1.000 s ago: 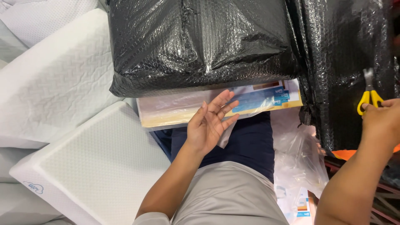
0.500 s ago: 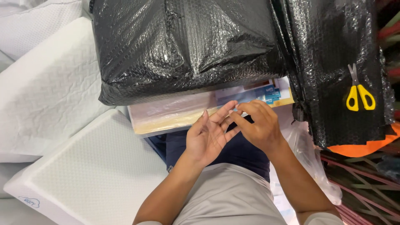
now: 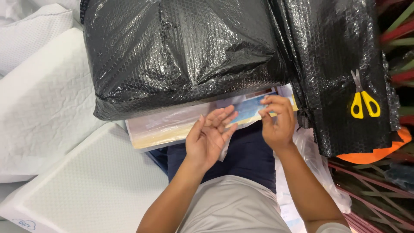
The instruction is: Wrapping large foam pillows in black bubble wrap and securing them with tape using scissors
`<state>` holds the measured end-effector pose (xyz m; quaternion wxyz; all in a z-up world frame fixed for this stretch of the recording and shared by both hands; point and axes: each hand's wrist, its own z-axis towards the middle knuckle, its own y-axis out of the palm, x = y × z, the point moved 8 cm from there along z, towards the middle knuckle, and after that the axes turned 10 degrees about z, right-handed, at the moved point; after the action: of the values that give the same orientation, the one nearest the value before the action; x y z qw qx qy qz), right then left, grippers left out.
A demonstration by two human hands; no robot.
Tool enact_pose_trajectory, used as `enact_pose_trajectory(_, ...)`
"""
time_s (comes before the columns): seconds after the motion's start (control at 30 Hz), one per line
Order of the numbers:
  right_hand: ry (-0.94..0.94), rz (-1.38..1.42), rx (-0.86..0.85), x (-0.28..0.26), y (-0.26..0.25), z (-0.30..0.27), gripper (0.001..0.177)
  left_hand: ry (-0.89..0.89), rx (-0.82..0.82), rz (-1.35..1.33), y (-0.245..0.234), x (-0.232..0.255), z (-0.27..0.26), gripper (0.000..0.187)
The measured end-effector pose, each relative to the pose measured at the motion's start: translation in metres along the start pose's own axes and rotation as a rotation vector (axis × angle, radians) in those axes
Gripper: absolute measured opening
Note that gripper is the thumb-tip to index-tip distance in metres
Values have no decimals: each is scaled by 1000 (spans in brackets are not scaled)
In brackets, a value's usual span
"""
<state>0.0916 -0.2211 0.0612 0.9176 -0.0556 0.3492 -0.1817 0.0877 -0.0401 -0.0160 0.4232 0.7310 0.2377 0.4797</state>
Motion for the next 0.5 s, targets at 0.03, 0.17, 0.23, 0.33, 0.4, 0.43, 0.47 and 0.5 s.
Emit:
enact_pose_trajectory(0.03,-4,1,2,11,-4,10,27,2,-3,2,6,11,5,57)
enact_pose_trajectory(0.17,-1,-120,-219,62,6,41,28,635,-54,1370,44,67,20,38)
enact_pose_trajectory(0.23,-51,-152,-266,83,11,54,31,836,-111,1660,59,69,31,32)
enact_pose_trajectory(0.33,1,-106,-370,106,22,65,29,986,-185,2023,73,62,51,36)
enact_pose_trajectory(0.4,225,-64,-405,127,25,67,30,957,-250,2115,69,55,70,40)
enact_pose_trajectory(0.43,219,-62,-409,126,26,71,30,961,-242,2115,64,56,77,40)
enact_pose_trajectory(0.47,302,-108,-456,133,28,70,33,976,-249,2167,60,54,83,42)
enact_pose_trajectory(0.5,384,-154,-502,139,30,69,37,989,-257,2218,55,50,89,45)
